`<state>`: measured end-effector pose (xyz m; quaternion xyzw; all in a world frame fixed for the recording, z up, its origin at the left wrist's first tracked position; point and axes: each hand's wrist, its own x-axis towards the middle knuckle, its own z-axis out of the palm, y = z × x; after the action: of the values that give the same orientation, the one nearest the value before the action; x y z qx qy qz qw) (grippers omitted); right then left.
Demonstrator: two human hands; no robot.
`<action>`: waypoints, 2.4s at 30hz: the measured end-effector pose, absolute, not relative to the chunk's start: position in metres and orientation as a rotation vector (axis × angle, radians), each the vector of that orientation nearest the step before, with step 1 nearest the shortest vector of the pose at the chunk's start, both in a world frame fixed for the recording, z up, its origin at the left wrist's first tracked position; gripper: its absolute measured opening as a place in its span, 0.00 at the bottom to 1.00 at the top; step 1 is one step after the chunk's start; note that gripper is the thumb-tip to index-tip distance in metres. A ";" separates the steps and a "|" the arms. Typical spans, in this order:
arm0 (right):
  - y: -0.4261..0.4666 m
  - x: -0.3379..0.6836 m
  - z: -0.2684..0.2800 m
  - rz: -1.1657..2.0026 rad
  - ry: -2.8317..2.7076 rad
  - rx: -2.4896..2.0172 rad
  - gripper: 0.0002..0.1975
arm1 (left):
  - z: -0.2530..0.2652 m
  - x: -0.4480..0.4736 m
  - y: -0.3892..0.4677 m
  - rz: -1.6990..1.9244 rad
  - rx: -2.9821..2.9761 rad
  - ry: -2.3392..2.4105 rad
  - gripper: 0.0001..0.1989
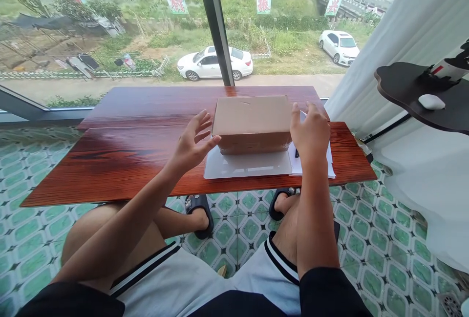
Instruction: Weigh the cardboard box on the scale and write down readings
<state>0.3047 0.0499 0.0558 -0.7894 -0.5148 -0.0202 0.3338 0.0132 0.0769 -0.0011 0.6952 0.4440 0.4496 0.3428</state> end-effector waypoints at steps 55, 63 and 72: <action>0.053 0.254 0.058 -0.115 -1.572 -2.216 0.40 | 0.022 0.004 0.065 1.143 1.813 1.193 0.32; 0.058 0.230 0.053 -0.121 -1.628 -2.075 0.39 | 0.038 -0.020 0.067 1.254 1.945 1.378 0.29; 0.060 0.196 0.045 0.071 -1.694 -1.811 0.40 | 0.059 -0.051 0.066 1.304 2.007 1.734 0.33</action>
<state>0.1959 0.0596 0.0450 -0.6905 -0.6459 0.0271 0.3245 -0.0510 0.0656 0.0594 0.6761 0.5842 0.4393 0.0931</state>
